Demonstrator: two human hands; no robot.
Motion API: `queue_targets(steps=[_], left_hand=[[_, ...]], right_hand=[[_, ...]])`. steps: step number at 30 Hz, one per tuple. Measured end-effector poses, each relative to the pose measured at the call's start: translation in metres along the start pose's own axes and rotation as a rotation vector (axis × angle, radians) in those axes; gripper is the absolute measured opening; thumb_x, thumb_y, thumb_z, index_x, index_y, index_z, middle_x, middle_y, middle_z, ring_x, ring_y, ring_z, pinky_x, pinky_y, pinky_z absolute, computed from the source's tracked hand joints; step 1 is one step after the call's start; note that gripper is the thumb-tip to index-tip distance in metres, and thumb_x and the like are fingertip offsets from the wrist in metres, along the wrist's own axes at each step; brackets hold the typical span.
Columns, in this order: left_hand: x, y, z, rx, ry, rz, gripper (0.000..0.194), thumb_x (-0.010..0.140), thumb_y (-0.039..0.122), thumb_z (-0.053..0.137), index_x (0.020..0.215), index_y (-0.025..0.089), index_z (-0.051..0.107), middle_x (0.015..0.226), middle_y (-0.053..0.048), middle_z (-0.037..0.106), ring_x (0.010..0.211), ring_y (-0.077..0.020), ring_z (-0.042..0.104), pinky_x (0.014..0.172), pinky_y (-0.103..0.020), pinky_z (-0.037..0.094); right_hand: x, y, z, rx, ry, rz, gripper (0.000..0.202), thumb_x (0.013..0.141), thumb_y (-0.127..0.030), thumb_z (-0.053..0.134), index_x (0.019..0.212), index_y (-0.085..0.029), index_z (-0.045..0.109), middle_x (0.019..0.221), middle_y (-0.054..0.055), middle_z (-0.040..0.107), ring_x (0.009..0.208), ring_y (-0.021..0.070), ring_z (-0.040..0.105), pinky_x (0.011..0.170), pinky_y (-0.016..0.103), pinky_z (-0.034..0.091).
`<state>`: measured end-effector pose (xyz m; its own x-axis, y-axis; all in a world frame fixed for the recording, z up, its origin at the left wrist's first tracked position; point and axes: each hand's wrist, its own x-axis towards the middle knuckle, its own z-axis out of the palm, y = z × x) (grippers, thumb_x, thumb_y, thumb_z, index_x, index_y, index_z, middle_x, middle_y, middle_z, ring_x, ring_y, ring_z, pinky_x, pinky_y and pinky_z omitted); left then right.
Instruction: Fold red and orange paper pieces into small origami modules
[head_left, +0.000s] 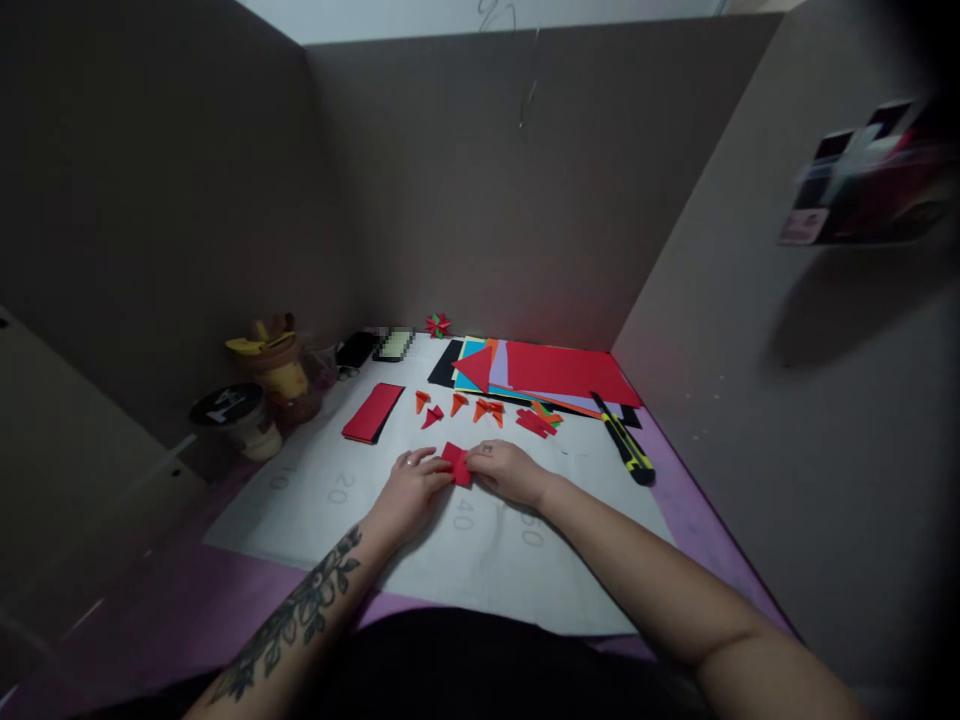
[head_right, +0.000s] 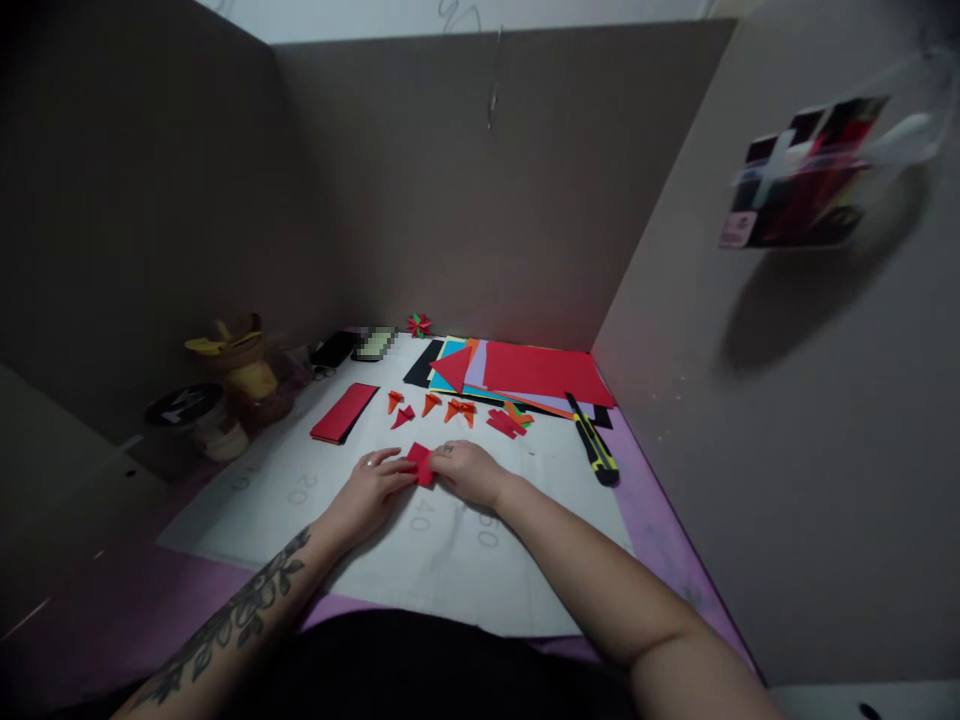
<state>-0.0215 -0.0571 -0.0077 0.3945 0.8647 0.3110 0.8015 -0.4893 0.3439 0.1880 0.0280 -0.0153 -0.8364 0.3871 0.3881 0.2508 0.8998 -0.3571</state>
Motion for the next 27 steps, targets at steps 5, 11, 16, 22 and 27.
queue_targets(steps=[5,11,16,22,27], left_hand=[[-0.009,0.012,-0.004,0.142,-0.075,0.010,0.042,0.083,0.006,0.044,0.114,0.029,0.060,0.115,-0.004,0.063,0.115,-0.0276,0.046,0.097,-0.052,0.030],[-0.005,0.019,-0.005,0.178,-0.120,0.026,0.036,0.083,0.008,0.046,0.111,0.024,0.061,0.103,-0.007,0.063,0.098,-0.0226,0.052,0.085,-0.038,0.041],[-0.006,0.023,-0.004,0.174,-0.127,0.031,0.033,0.084,0.008,0.044,0.110,0.020,0.061,0.097,-0.008,0.062,0.093,-0.0214,0.052,0.080,-0.033,0.044],[-0.007,0.023,-0.004,0.131,-0.123,0.012,0.035,0.082,0.007,0.044,0.111,0.020,0.061,0.100,-0.008,0.061,0.095,-0.0215,0.051,0.081,-0.033,0.045],[-0.007,0.023,-0.004,0.122,-0.128,0.004,0.036,0.081,0.007,0.043,0.110,0.019,0.061,0.099,-0.008,0.062,0.093,-0.0217,0.052,0.080,-0.033,0.045]], right_hand=[[0.001,0.000,-0.004,0.158,0.047,0.067,0.025,0.074,-0.005,0.050,0.087,-0.022,0.064,0.088,0.006,0.066,0.086,0.0202,0.057,0.080,0.034,0.045],[0.003,0.005,-0.003,0.199,0.066,0.076,0.019,0.075,-0.007,0.052,0.078,-0.021,0.064,0.086,0.005,0.067,0.085,0.0197,0.058,0.081,0.035,0.045],[0.005,0.009,-0.002,0.219,0.072,0.123,0.014,0.077,-0.010,0.055,0.076,-0.021,0.064,0.087,0.005,0.067,0.088,0.0187,0.058,0.084,0.035,0.044],[0.007,0.008,-0.005,0.300,0.046,0.132,0.007,0.075,-0.016,0.063,0.076,-0.022,0.066,0.084,0.003,0.067,0.086,0.0182,0.058,0.084,0.035,0.042],[0.014,0.008,0.001,0.289,0.054,0.211,0.008,0.077,-0.016,0.062,0.071,-0.020,0.066,0.077,0.001,0.064,0.079,0.0164,0.056,0.079,0.031,0.041]])
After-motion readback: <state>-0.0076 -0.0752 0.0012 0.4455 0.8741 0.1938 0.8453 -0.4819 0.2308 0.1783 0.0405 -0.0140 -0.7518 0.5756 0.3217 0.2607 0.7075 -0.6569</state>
